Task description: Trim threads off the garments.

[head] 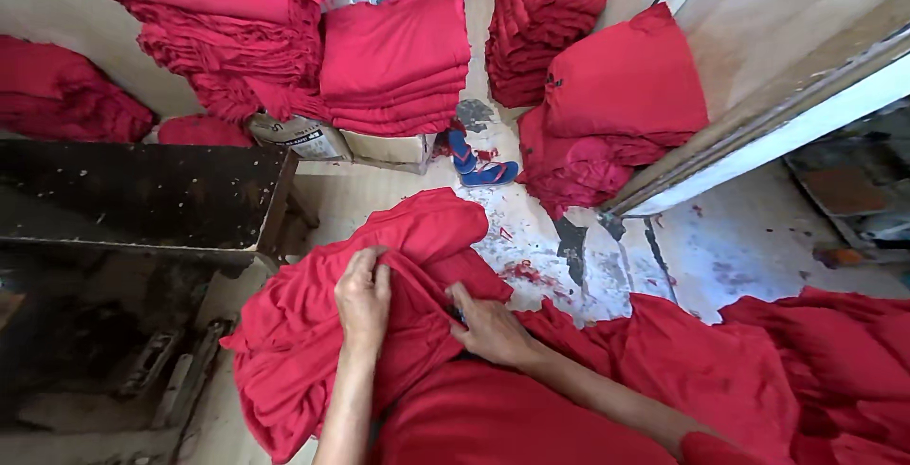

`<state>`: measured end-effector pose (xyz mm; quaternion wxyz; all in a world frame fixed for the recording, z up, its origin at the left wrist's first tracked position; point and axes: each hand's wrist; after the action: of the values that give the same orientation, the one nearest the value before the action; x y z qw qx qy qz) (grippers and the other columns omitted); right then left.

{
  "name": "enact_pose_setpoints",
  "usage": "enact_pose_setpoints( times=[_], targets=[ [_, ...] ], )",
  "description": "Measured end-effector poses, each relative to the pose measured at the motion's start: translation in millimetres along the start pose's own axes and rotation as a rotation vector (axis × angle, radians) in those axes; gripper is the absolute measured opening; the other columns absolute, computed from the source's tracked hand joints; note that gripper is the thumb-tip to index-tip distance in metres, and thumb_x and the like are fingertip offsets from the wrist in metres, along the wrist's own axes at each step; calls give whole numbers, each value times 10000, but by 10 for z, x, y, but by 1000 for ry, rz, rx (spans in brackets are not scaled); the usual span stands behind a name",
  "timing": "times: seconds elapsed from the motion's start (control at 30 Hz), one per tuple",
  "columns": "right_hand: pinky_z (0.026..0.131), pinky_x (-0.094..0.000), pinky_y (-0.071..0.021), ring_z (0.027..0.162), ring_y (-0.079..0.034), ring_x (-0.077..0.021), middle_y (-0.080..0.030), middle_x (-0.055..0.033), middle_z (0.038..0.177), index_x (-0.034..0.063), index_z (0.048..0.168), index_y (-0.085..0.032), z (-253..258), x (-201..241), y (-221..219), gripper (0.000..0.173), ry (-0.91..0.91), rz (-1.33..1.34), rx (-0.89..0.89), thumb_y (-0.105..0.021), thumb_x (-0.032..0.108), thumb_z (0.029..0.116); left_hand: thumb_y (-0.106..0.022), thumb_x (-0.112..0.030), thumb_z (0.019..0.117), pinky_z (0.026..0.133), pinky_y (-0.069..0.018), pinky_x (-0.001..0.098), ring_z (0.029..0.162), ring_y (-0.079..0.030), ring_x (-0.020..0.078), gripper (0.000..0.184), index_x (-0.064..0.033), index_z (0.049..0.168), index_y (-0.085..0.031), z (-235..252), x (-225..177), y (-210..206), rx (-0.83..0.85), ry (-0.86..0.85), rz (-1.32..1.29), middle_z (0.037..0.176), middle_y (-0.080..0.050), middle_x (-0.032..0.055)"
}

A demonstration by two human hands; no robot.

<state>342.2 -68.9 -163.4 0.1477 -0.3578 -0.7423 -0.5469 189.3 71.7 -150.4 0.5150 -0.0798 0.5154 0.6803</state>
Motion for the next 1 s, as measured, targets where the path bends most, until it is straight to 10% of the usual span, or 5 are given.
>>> enact_pose_setpoints(
  times=[0.3, 0.47, 0.6, 0.73, 1.0],
  targets=[
    [598, -459, -581, 715, -716, -302, -718, -156, 860, -37, 992, -676, 31, -252, 291, 214, 327, -170, -896, -720, 27, 793, -584, 50, 929, 993, -544, 480, 1105, -697, 343, 206, 23, 1031, -761, -240, 441, -52, 69, 5, 87, 1147, -723, 199],
    [655, -507, -584, 832, -713, -346, -679, -200, 1059, -3, 1119, -668, 53, -548, -11, 212, 300, -109, -393, -665, 68, 920, -531, 28, 939, 1038, -439, 579, 1235, -604, 392, 330, -55, 1156, -765, -214, 478, 26, 303, 104, 148, 1296, -697, 115],
    [667, -481, -598, 843, -723, -318, -695, -190, 1052, -13, 1124, -669, -60, -637, -94, 222, 324, -33, -450, -679, 86, 925, -562, -105, 980, 1013, -472, 555, 1167, -627, 404, 291, 58, 1195, -671, -301, 299, 141, 105, 111, 129, 1242, -670, 227],
    [633, -453, -588, 787, -703, -304, -675, -190, 973, -11, 1045, -686, -54, -696, -111, 152, 360, -25, -510, -662, 88, 933, -549, -179, 1038, 690, -569, 308, 736, -667, 125, 239, 17, 1013, -684, -323, -38, 39, 154, 216, -184, 834, -687, 68],
    [691, -441, -581, 810, -704, -268, -699, -164, 957, 4, 1006, -723, -60, -770, -76, 231, 330, 48, -398, -655, 223, 981, -544, -150, 1026, 767, -587, 354, 797, -693, 178, 221, 21, 1067, -679, -426, -38, -317, 409, 281, -208, 912, -700, 110]
  ],
)
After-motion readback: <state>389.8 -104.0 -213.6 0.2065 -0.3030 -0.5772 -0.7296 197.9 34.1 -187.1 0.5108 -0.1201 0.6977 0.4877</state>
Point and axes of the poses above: each hand's wrist, its own z-axis towards the middle knuckle, its own y-axis out of the back of the hand, x = y × z
